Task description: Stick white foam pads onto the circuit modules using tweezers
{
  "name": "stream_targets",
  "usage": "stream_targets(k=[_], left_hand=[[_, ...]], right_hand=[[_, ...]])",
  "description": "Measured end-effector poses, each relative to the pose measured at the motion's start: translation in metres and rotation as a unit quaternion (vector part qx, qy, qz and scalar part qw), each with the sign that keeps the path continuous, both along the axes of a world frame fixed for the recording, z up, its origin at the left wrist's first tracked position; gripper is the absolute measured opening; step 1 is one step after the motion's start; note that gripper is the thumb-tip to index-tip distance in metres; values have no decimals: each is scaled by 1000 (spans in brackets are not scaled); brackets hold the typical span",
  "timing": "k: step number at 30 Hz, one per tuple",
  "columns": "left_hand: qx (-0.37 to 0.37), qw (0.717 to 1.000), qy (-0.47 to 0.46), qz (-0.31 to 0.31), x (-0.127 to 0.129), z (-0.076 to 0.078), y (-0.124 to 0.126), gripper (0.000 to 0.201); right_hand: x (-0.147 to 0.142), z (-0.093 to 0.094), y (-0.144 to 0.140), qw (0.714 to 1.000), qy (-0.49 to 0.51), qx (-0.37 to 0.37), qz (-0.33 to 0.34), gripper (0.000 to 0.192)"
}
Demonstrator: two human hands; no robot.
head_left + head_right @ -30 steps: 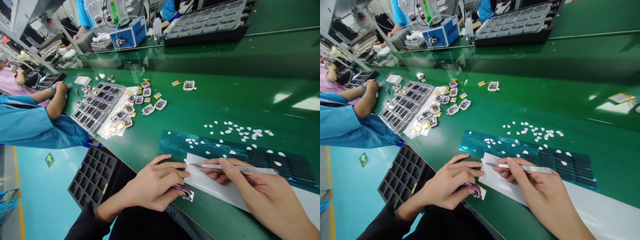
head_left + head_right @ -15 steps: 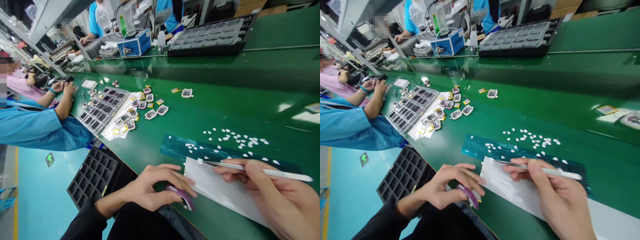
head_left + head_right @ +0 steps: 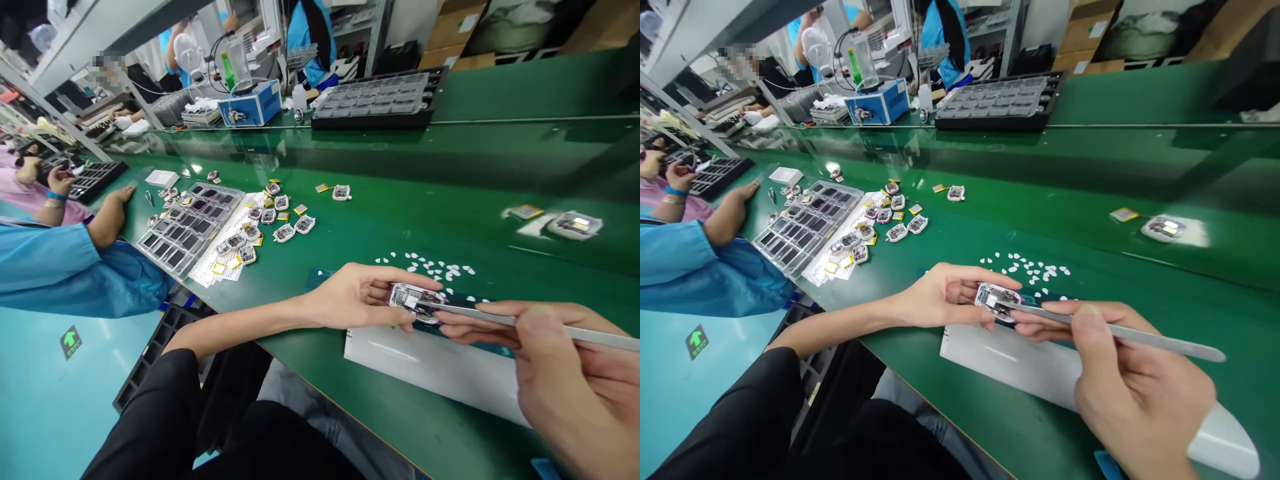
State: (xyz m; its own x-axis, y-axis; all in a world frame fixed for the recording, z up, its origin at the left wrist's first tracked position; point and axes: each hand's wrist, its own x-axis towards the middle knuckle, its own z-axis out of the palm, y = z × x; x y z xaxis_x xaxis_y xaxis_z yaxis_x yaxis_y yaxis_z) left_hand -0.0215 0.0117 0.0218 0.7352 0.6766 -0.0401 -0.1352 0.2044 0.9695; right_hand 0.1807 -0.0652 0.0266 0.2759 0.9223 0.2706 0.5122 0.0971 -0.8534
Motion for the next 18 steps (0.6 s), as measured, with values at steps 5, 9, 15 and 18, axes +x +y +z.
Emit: stream_targets(k=[5, 9, 15, 18], left_hand=[[50, 999, 7, 0, 0, -6, -8, 50], [63, 998, 23, 0, 0, -5, -10, 49], [68, 997, 18, 11, 1, -5, -14, 50], [74, 997, 12, 9, 1, -6, -14, 51]], right_hand=[[3, 1, -1, 1000, 2, -9, 14, 49], [7, -7, -2, 1000, 4, -5, 3, 44], [11, -12, -1, 998, -54, 13, -17, 43], [13, -15, -1, 997, -71, 23, -30, 42]])
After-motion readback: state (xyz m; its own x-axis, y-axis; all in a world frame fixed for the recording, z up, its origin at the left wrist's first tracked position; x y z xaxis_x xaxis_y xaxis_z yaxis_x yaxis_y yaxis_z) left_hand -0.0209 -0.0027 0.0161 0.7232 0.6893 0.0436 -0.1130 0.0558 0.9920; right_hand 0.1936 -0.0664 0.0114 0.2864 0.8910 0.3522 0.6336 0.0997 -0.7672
